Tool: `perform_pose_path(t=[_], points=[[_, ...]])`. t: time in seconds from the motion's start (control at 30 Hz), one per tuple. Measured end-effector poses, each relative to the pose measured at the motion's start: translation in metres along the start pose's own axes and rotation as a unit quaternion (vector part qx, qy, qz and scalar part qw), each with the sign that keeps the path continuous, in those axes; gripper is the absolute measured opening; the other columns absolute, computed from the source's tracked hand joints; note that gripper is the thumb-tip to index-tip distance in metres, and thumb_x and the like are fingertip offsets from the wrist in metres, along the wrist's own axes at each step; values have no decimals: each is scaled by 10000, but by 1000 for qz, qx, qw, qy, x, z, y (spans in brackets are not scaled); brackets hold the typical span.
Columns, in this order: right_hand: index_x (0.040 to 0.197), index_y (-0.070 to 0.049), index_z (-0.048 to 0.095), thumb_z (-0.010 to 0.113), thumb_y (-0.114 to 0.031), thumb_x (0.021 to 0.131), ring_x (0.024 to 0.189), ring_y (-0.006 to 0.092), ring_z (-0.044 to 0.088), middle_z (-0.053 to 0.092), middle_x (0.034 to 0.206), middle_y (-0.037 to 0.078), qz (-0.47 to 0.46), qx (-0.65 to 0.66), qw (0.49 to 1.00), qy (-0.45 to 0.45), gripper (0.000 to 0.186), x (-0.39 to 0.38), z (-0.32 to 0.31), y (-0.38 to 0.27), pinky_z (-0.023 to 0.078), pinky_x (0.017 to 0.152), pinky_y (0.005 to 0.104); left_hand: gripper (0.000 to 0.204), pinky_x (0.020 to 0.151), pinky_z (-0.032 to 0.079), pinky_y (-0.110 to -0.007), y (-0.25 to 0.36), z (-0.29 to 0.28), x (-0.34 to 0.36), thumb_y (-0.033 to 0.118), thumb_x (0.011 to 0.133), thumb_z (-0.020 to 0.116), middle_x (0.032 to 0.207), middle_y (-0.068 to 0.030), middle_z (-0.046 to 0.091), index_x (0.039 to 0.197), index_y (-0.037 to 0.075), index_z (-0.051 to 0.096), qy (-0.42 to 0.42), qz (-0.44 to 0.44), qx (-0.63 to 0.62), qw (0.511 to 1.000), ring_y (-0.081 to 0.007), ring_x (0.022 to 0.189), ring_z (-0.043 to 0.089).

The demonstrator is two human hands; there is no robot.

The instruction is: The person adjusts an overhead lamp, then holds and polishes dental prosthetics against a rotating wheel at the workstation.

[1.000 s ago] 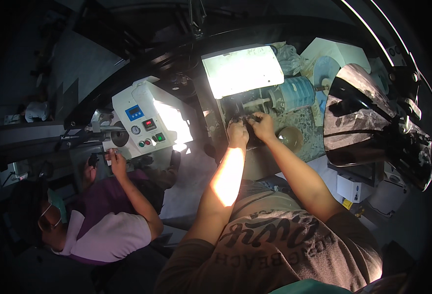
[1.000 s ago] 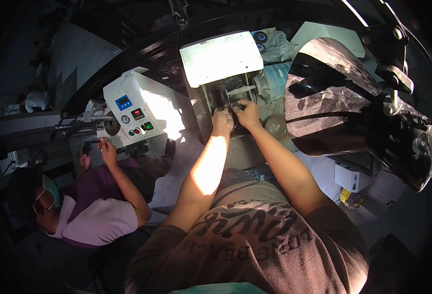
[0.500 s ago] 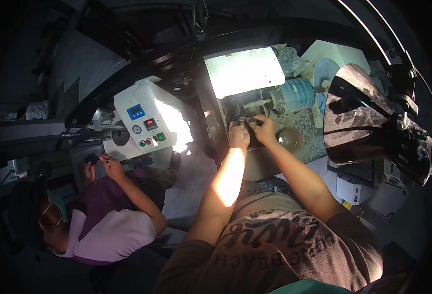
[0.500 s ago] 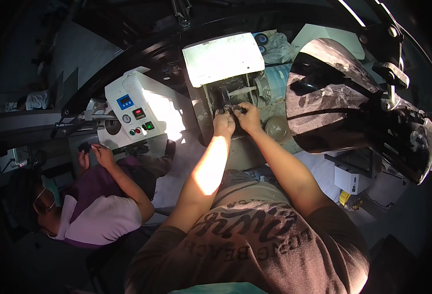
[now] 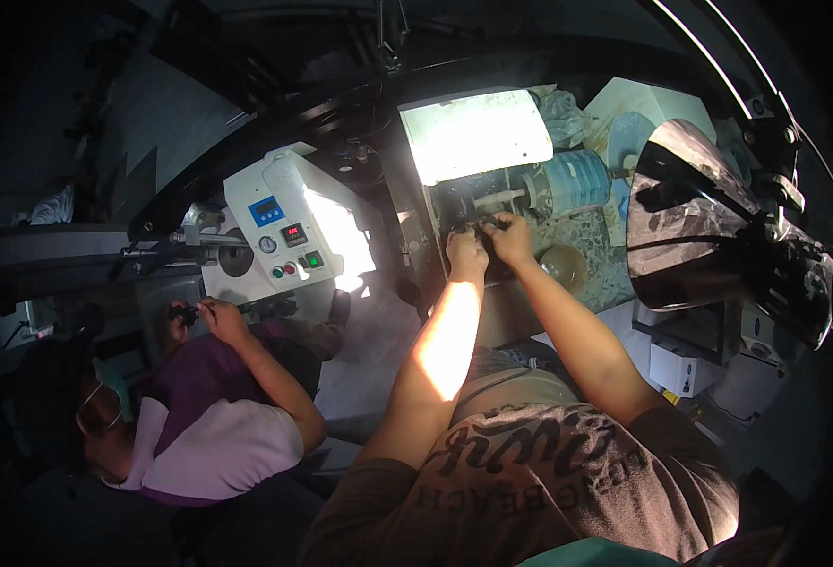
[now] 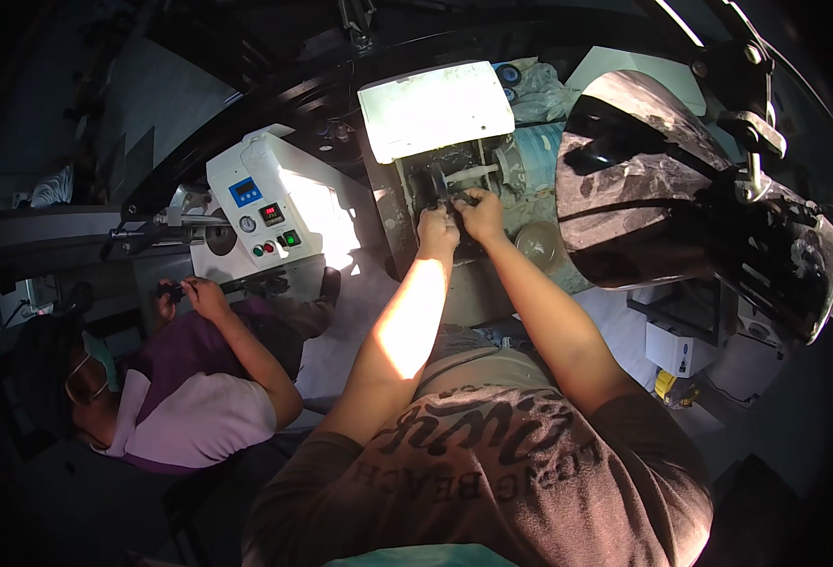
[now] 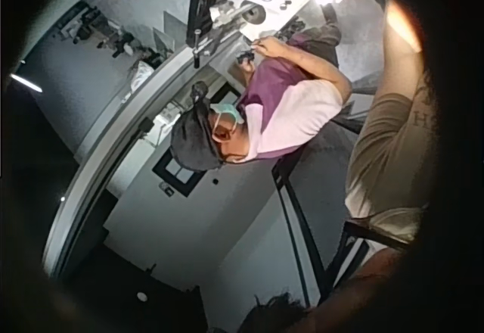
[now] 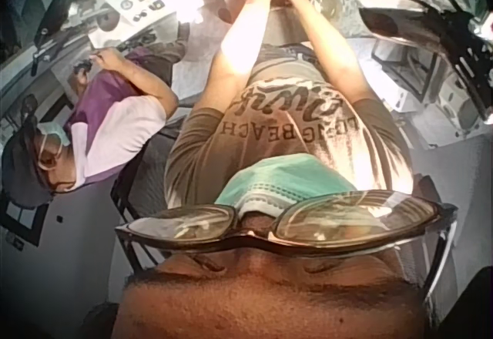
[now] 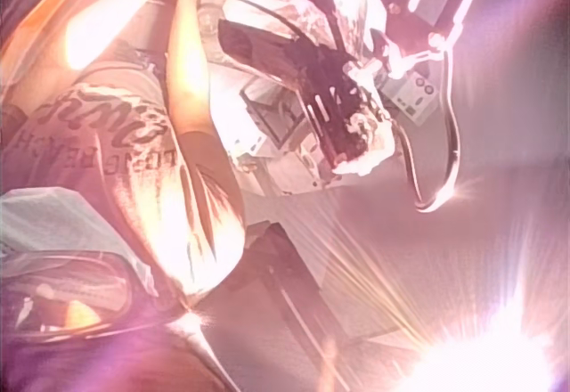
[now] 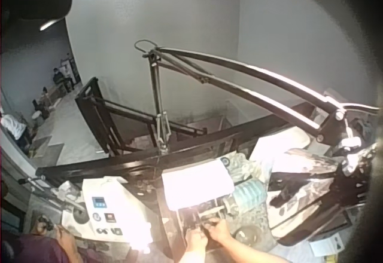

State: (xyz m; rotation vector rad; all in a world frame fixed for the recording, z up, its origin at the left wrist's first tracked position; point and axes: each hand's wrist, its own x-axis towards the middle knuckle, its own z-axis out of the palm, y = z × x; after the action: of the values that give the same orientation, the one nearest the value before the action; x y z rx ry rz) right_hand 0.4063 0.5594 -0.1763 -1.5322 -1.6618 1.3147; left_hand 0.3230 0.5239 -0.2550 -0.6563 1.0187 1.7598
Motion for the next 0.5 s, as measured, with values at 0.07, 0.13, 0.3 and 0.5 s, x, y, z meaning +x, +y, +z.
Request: perform_pose_path(t=[0.07, 0.13, 0.3, 0.5], points=[[830, 6, 666, 679, -129, 713, 696, 195, 618, 654, 742, 134, -26, -26, 999, -1, 179, 0, 9, -3, 460, 662, 310, 148, 482, 396, -275, 11, -6, 8, -7, 858, 496, 788, -48, 547, 842, 140, 498, 8, -13, 49, 999, -159, 607, 523], [836, -1, 671, 670, -131, 717, 712, 207, 625, 656, 752, 144, -48, -52, 997, 5, 176, 2, 11, 5, 462, 680, 313, 160, 503, 406, -278, 12, -5, -2, -24, 839, 507, 779, -47, 547, 840, 136, 507, 19, 15, 20, 1000, -155, 618, 526], [1039, 46, 589, 629, -137, 716, 923, 352, 605, 625, 966, 231, -71, -182, 976, 95, 373, 5, -2, 34, 462, 836, 382, 186, 649, 448, -297, 29, -2, -59, -110, 746, 508, 815, -70, 565, 841, 46, 544, -96, 100, 124, 983, -170, 707, 548], [1299, 64, 335, 629, -139, 707, 1260, 439, 288, 252, 1356, 341, -56, -205, 973, -83, 692, 0, 6, 21, 271, 1056, 408, 231, 808, 447, -301, 50, 20, -128, -113, 821, 488, 981, -99, 577, 1015, 12, 495, -141, 101, 167, 971, -188, 874, 569]])
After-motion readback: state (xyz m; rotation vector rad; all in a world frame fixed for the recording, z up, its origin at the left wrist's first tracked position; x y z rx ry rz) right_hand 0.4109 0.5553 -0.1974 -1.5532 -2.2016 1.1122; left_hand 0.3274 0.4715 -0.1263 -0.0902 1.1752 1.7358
